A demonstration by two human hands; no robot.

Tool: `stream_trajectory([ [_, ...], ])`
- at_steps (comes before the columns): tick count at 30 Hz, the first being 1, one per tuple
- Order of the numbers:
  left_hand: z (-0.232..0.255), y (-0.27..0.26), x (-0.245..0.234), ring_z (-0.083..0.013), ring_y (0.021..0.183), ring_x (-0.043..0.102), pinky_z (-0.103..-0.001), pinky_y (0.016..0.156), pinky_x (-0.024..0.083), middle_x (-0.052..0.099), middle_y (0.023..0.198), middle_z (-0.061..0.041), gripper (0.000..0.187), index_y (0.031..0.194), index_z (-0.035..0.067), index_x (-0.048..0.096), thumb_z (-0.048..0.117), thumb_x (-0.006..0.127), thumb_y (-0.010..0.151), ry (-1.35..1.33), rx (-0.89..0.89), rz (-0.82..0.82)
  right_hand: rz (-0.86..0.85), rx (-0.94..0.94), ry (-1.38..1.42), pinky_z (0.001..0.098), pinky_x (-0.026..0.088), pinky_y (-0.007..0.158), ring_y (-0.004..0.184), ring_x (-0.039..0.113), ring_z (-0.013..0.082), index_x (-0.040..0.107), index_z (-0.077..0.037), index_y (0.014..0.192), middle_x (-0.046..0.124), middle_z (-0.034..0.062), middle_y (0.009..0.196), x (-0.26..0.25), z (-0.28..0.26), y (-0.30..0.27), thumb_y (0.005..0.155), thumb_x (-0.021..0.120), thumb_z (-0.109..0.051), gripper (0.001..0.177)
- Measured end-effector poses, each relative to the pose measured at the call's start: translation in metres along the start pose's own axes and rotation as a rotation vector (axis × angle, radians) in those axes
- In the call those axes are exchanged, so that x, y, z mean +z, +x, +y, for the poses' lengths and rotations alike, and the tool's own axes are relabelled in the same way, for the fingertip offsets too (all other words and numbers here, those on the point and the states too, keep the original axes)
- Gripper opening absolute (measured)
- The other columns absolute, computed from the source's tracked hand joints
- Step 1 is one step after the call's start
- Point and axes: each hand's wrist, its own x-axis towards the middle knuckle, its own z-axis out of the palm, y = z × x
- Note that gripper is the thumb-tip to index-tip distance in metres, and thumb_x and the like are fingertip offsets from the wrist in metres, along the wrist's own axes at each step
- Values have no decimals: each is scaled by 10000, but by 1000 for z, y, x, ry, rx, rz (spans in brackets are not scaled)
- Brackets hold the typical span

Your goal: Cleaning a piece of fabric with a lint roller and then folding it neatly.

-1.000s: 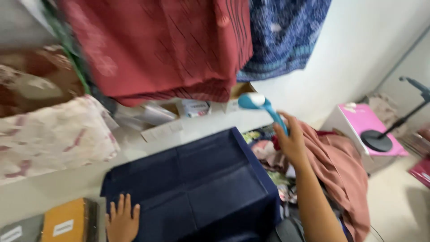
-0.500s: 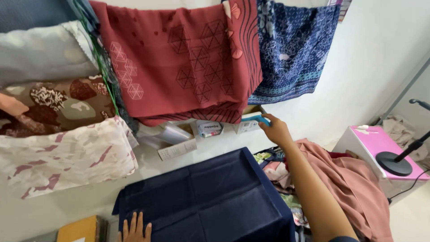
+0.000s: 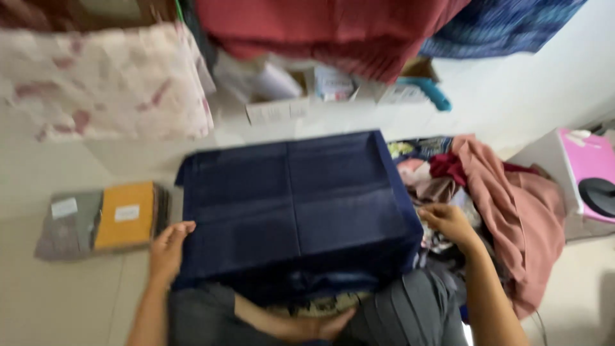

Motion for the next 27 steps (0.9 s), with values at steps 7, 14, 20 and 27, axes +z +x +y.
stream_trajectory([
  [7,-16,-44,-64,-327,918,784,-431,844,601,843,987,-256,439,1120,-16,821,371,742,928,85,-358,-455,-89,286,120,411,604,807,831,745,341,783,77,1154,772,304,910,-1,41,-45,854,838,-101,353],
  [14,6,-55,-70,-76,936,754,-235,885,488,871,923,8,359,893,125,881,444,715,880,368,-256,-488,-299,261,8,345,559,777,860,697,248,785,108,1220,795,229,963,27,68,-17,872,783,-100,406],
  [20,6,-68,-67,-159,1301,639,-296,1094,455,716,1389,3,583,1272,217,791,557,739,800,413,-460,-593,-210,373,34,375,516,727,774,621,289,729,140,1296,759,318,897,37,55,-26,940,737,-77,417],
  [27,-14,-73,-50,-198,1317,604,-330,1112,423,659,1414,-27,627,1337,170,716,563,686,849,365,-435,-587,-131,369,136,322,456,655,772,628,271,672,150,1310,719,289,894,44,66,-30,922,748,-91,463],
])
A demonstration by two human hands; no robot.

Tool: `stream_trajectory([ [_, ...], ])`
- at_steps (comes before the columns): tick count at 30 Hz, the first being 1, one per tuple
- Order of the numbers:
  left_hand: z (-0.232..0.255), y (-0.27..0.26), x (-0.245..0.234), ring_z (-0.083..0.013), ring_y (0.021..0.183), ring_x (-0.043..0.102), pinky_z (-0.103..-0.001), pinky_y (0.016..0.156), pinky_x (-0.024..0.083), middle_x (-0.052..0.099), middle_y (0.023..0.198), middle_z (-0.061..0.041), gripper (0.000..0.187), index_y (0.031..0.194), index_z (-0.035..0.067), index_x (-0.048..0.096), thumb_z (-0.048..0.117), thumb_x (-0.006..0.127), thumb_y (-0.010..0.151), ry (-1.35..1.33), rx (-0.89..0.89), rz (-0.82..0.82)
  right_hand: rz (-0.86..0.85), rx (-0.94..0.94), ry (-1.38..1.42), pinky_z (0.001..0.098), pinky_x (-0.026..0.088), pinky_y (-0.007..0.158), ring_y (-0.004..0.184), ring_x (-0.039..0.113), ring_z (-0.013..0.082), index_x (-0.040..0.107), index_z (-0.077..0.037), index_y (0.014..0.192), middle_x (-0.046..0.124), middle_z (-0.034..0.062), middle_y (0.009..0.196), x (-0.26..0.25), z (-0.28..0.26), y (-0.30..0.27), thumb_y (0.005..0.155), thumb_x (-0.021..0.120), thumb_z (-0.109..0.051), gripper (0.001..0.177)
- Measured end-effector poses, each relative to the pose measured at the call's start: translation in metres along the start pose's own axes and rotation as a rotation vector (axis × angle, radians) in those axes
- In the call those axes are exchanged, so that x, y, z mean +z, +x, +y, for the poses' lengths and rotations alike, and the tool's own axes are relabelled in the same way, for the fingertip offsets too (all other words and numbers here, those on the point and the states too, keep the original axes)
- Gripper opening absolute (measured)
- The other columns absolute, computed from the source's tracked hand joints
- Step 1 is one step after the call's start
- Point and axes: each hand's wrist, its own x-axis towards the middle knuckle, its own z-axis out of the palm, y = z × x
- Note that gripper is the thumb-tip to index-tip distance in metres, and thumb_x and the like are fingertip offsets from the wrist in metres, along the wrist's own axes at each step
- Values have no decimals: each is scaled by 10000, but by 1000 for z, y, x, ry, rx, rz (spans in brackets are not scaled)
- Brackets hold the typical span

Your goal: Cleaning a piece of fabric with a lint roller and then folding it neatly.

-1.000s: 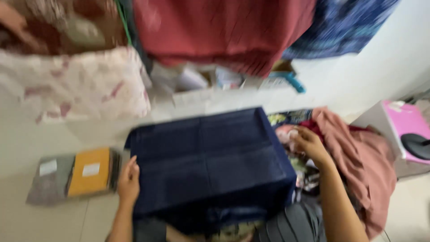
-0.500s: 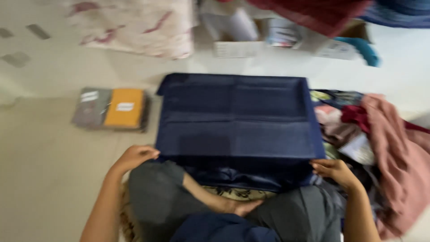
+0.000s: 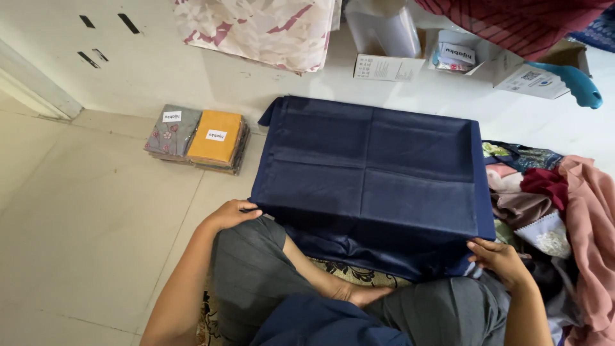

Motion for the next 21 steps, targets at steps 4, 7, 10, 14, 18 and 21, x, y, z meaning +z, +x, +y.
stream_trajectory([
  [4,4,2,5,-168,1191,682,-293,1011,470,767,1251,-6,512,1131,177,832,561,752,803,-2,1,76,44,-24,29,269,408,587,652,558,181,674,-10,1029,708,210,795,4,2,0,899,805,-134,222],
  [7,-10,14,11,-190,1187,684,-322,998,491,754,1253,-24,587,1173,161,788,600,750,786,98,28,92,-65,-89,107,229,259,451,514,441,126,602,-107,892,614,140,665,-1,24,18,885,778,-83,178],
  [10,-31,32,24,-192,1194,685,-333,969,484,760,1239,33,629,1144,294,782,764,638,750,365,42,160,-59,-34,61,239,397,571,609,529,135,581,-176,877,497,-11,730,0,22,10,888,800,-111,229],
  [14,-30,31,28,-213,1194,691,-358,979,477,775,1207,21,611,1110,315,796,769,639,733,401,2,193,-140,-148,-81,263,286,520,563,426,96,506,-141,741,462,30,621,-2,26,8,886,800,-149,329],
  [18,-29,17,20,-332,1226,686,-438,1052,507,793,1183,-78,550,1041,235,812,718,705,799,287,43,191,-119,-89,-64,211,262,398,433,426,113,722,-14,803,610,131,555,-3,30,5,840,825,-81,128],
  [21,-2,-12,7,-325,1206,699,-445,1023,511,807,1142,-74,483,1007,224,788,663,691,832,227,23,143,-178,-101,-97,206,286,396,427,465,122,727,-5,821,637,139,540,-10,18,-2,857,805,-61,102],
])
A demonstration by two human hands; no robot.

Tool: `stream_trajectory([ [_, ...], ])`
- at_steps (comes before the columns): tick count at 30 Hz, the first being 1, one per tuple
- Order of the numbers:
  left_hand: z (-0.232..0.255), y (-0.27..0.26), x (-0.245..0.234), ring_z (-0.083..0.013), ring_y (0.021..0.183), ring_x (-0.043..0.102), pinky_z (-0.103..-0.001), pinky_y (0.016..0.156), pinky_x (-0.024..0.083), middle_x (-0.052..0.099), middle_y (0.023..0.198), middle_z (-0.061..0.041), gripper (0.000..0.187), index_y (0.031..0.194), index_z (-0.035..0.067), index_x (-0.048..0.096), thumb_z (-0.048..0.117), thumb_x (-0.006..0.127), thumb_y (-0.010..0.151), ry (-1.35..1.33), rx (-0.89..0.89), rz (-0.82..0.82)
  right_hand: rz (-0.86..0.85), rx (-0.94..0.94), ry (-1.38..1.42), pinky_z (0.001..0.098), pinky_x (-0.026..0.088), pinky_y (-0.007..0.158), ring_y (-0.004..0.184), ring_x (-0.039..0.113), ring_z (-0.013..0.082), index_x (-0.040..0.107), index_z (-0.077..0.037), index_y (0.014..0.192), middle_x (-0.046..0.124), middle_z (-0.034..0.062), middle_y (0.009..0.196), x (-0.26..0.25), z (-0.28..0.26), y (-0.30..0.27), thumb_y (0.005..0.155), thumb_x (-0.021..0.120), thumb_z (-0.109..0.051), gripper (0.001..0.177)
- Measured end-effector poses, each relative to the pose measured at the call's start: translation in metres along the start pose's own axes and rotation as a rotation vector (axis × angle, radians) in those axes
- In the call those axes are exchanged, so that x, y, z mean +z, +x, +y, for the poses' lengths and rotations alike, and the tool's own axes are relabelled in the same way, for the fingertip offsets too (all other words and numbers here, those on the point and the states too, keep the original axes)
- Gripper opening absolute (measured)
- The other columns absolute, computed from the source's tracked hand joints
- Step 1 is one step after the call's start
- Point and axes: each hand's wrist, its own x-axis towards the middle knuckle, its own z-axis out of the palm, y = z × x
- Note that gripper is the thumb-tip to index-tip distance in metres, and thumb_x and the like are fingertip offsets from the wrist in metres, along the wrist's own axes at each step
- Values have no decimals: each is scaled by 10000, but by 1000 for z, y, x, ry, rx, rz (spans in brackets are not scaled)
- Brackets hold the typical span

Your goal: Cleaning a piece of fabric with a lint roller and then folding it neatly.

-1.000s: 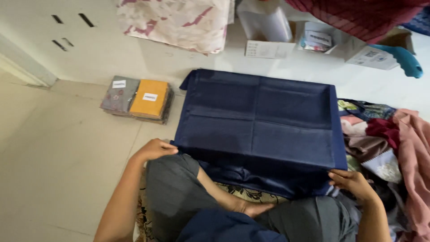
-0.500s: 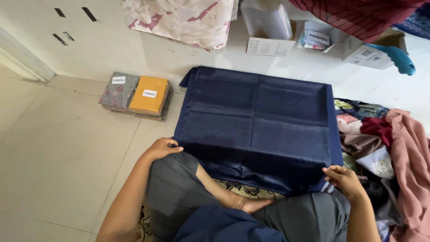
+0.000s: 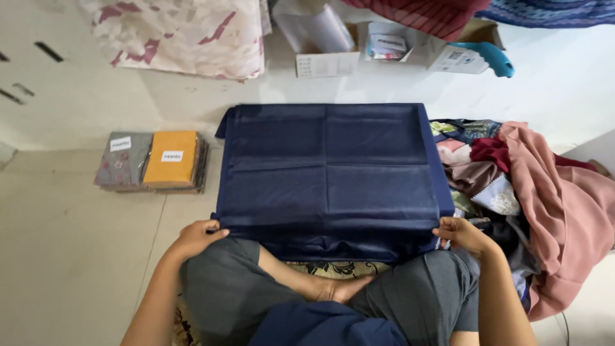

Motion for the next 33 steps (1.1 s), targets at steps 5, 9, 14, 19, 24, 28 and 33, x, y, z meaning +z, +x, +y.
stream_trajectory([
  [5,-17,5,-9,-334,1084,716,-458,940,498,813,1039,-130,400,1000,109,759,497,696,923,-242,-12,-51,54,-97,36,195,287,382,400,460,106,704,-68,919,613,100,512,-17,-23,-10,878,773,-35,87],
  [9,38,-26,-66,-258,828,569,-396,754,449,635,866,-79,299,1031,41,712,318,600,1034,-411,91,27,140,-260,83,186,357,385,489,487,89,638,-74,1276,671,53,754,-24,-86,-28,882,719,-18,406],
  [14,73,3,-114,-265,766,512,-406,687,415,530,834,-78,346,1028,49,632,387,578,1078,-384,197,235,345,-443,55,200,431,435,527,511,91,595,-117,1419,645,55,839,-6,-206,-53,895,752,-62,550],
  [19,74,111,-145,-449,938,641,-545,842,476,661,923,-267,335,1105,27,670,341,559,1134,-238,334,458,493,-598,53,228,484,457,553,569,112,624,-117,1327,631,27,807,-59,-211,68,1059,700,-100,279],
  [24,96,200,-150,-383,1115,661,-553,952,464,714,1075,-140,311,1227,179,693,433,541,1132,-183,236,572,658,-637,-81,261,488,603,666,581,132,670,-138,1252,673,38,871,-63,-221,148,1070,670,-92,188],
  [28,101,261,-135,-419,1219,634,-636,1013,405,714,1170,-172,377,1272,176,655,480,483,1128,-82,113,569,867,-561,-339,460,528,796,883,710,350,739,-238,1159,716,65,867,-59,-208,209,1030,716,-165,150],
  [33,128,272,-110,-478,1301,585,-662,1093,315,660,1349,-272,496,1381,46,577,430,369,1145,-45,9,490,905,-448,-432,517,553,832,916,725,410,728,-212,1090,750,92,855,-40,-174,275,998,698,-164,107],
])
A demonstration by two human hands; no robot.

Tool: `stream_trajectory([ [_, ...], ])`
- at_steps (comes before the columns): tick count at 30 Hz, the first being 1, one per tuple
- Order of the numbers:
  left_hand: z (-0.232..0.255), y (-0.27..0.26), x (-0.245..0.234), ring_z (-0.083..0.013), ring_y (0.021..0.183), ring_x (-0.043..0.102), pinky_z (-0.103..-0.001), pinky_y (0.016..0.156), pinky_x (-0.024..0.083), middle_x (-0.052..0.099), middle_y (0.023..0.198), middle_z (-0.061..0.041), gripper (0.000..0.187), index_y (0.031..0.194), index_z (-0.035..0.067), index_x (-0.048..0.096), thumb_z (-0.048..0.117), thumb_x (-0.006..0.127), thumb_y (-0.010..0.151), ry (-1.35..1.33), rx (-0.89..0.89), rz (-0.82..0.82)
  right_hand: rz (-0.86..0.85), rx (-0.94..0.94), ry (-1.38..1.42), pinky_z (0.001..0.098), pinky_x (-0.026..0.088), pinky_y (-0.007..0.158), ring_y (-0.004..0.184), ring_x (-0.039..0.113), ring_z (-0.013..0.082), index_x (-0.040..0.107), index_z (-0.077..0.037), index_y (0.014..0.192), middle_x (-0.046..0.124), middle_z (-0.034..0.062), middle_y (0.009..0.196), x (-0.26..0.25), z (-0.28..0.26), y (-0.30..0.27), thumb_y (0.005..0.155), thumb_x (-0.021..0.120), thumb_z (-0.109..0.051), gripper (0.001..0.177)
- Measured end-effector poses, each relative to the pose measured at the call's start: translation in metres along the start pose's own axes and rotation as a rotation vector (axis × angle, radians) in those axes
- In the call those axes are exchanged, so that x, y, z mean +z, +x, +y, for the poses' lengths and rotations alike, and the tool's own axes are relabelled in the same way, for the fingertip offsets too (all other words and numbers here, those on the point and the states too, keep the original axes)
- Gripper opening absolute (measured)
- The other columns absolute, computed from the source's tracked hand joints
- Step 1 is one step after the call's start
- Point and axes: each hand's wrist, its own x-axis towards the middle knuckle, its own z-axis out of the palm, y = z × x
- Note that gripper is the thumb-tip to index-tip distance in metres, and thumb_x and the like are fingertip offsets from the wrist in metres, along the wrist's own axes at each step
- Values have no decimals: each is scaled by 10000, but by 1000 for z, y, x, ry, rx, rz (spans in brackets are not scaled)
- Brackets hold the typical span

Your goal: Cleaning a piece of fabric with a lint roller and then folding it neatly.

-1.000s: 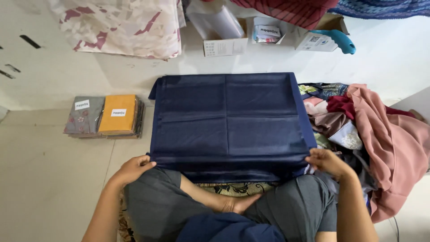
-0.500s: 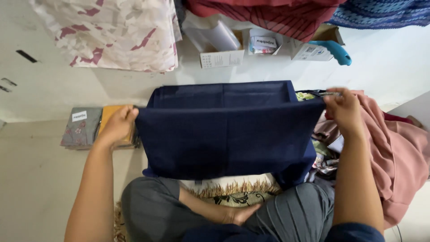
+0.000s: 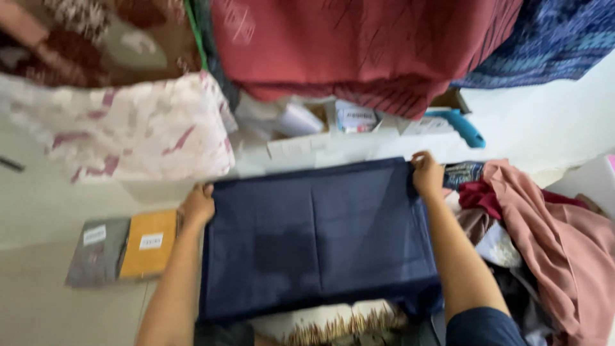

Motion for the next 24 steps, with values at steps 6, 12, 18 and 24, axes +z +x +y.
stream_trajectory([
  [6,-11,29,55,-422,1238,646,-603,1120,244,734,1256,-215,474,1272,59,638,452,408,1144,143,-80,97,-63,0,-94,523,565,871,946,732,418,649,-197,1100,780,156,935,34,-7,-9,1033,641,-185,69],
  [12,20,19,60,-372,1141,629,-582,1060,245,762,1045,-167,271,1036,38,758,203,544,1061,306,-64,324,-110,12,-222,538,564,885,989,722,418,592,-153,1132,758,165,998,37,-40,-12,1073,577,-191,71],
  [18,36,12,58,-456,1208,554,-587,1070,196,741,1169,-266,253,1094,-54,729,58,525,994,273,-65,334,8,-133,-380,471,556,828,918,679,372,507,-154,1097,669,138,899,51,-30,-3,1105,509,-212,59],
  [24,-22,47,111,-394,965,615,-562,975,283,675,815,-129,94,850,70,675,2,626,892,341,263,777,334,-489,-657,321,527,710,833,643,225,550,-169,1024,596,26,829,63,-9,16,1085,552,-258,108],
])
